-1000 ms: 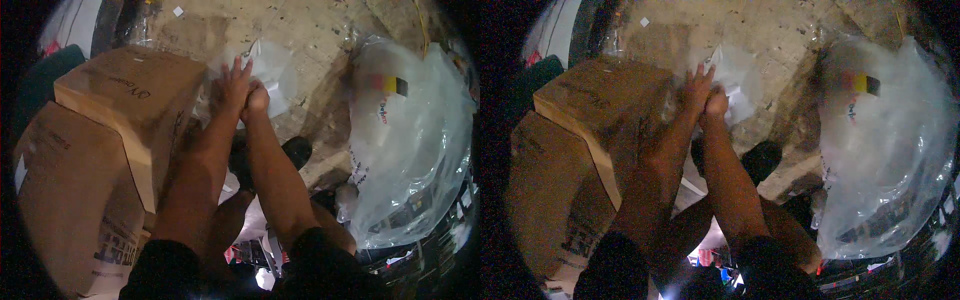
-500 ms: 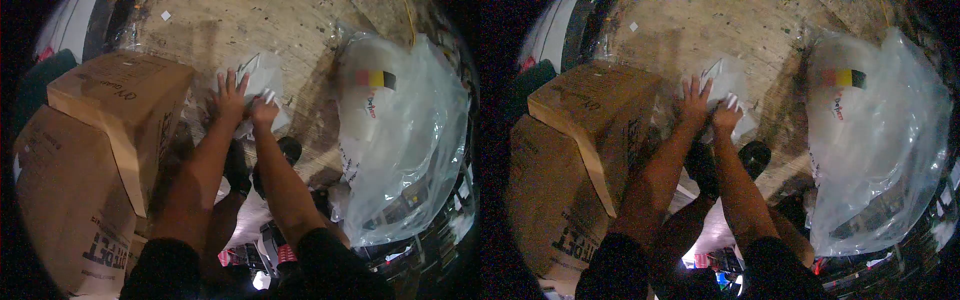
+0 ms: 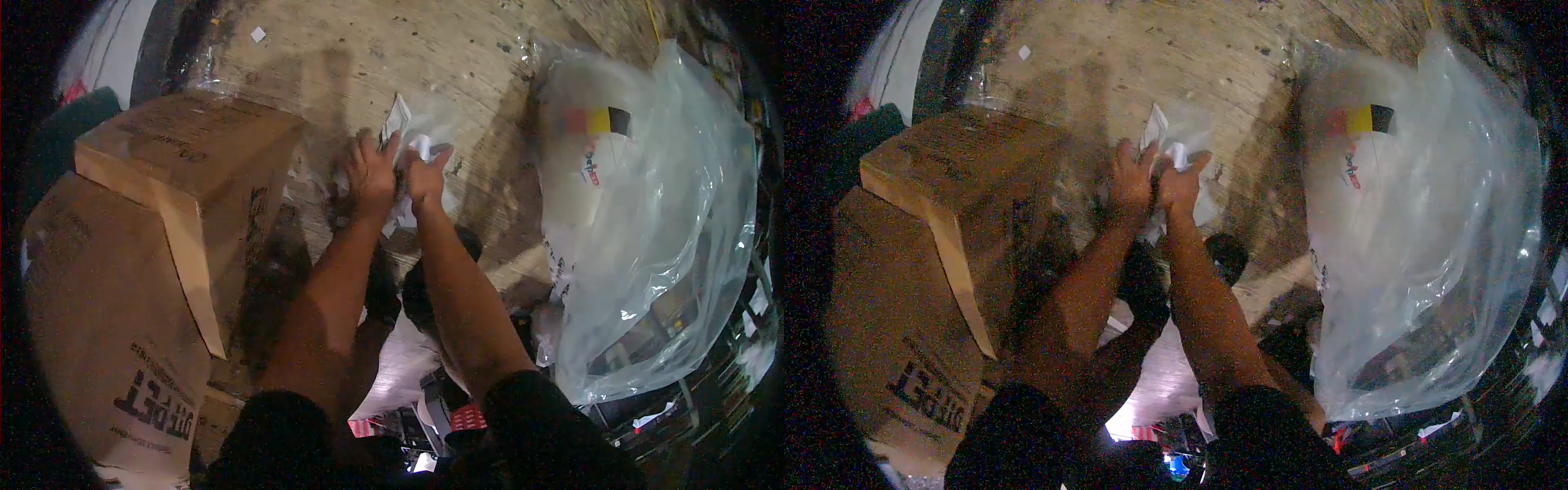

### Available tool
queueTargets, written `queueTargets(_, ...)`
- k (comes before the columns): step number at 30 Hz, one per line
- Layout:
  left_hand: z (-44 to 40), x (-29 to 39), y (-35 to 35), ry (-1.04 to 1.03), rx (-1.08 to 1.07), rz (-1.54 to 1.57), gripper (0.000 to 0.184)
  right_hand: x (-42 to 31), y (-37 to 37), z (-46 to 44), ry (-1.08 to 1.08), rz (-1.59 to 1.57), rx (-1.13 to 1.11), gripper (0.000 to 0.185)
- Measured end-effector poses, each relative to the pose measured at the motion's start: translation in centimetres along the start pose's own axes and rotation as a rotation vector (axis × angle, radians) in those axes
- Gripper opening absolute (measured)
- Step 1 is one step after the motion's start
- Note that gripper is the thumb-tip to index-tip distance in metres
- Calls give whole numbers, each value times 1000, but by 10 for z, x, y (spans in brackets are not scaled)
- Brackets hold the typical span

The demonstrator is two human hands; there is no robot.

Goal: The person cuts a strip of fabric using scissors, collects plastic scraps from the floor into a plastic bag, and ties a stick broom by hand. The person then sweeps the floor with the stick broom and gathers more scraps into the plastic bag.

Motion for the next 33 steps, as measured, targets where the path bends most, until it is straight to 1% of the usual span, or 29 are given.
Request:
queueTargets(1, 2, 3, 6, 2, 89, -44, 55, -7, 8, 4, -64, 12, -11, 78)
queueTargets(2, 6, 3, 7, 0, 179, -90, 53, 16, 1, -10, -69, 10, -6, 78)
queueTargets(3, 11, 3, 6, -5, 177, -94, 53, 34, -11, -25, 45, 108, -105, 73)
queueTargets(5, 24, 0, -10, -142, 223, 66, 48, 34, -17, -25, 162, 199, -204, 69)
queueTargets(6, 24, -1, -21, -149, 225, 69, 48, 32, -15, -17, 144, 125, -246, 58)
queueTargets(7, 24, -4, -40, -59, -9, 141, 43, 23, -7, -6, 125, 57, -286, 50)
queueTargets(8, 24, -6, -39, 31, -246, 207, 39, 15, 3, 2, 124, 58, -279, 50)
queueTargets(9, 27, -11, -33, 24, -247, 207, 39, 5, 11, 11, 32, -138, -357, 45)
queueTargets(10, 32, -13, -10, -54, -232, 419, 35, -1, 21, 20, -60, -339, -423, 40)
queueTargets(11, 38, -9, 11, -142, -221, 640, 32, 19, 21, 20, 375, 82, -439, 37)
queueTargets(12, 46, -5, 24, -117, -211, 740, 32, 35, 20, 21, 789, 532, -422, 33)
queueTargets(13, 59, 3, 37, -98, -202, 842, 33, 24, 27, 43, 690, 211, -289, 33)
queueTargets(15, 85, 22, 106, -77, -55, 662, 29, -31, 66, 107, 492, -113, -148, 34)
queueTargets(16, 100, 29, 135, 98, -187, 930, 28, -76, 94, 145, 391, -116, -150, 36)
queueTargets(18, 119, 51, 195, 256, -324, 1177, 27, -140, 153, 207, 553, -232, -49, 40)
queueTargets(19, 130, 70, 232, 171, -282, 1132, 30, -163, 182, 233, 566, -250, -36, 40)
queueTargets(21, 149, 124, 306, -4, -195, 1043, 35, -206, 245, 272, 714, -179, 25, 53)
queueTargets(23, 174, 186, 363, -174, -97, 960, 41, -240, 316, 298, 722, 13, 128, 56)
queueTargets(24, 178, 212, 376, -257, -111, 1022, 44, -248, 345, 305, 738, 46, 198, 58)
queueTargets(25, 182, 239, 389, -341, -130, 1084, 47, -256, 377, 311, 696, 67, 246, 57)
queueTargets(26, 186, 264, 402, -426, -156, 1145, 50, -254, 401, 308, 716, 125, 350, 57)
queueTargets(27, 183, 296, 398, -368, -315, 1212, 51, -244, 421, 299, 730, 180, 455, 57)
queueTargets(28, 179, 318, 393, -379, -437, 1118, 55, -232, 441, 283, 649, 180, 445, 58)
queueTargets(29, 175, 336, 365, -409, -459, 1143, 55, -207, 454, 259, 565, 216, 417, 64)
queueTargets(30, 167, 346, 332, -485, -575, 1004, 57, -162, 457, 224, 537, 209, 361, 66)
queueTargets(31, 165, 343, 324, -488, -676, 718, 57, -127, 459, 194, 516, 201, 301, 69)
queueTargets(32, 162, 338, 319, -471, -765, 426, 56, -112, 464, 187, 534, 190, 291, 69)
queueTargets(33, 157, 336, 316, -453, -751, 420, 56, -93, 466, 188, 389, 361, 294, 71)
Point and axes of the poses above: each hand's wrist, its own z-axis away from the middle knuckle, its own y-axis out of the back of the hand, x = y × z, the point moved 1 cm from there along -z, towards the middle knuckle, and after that the axes turned 9 degrees about y, right-handed, at the moved point
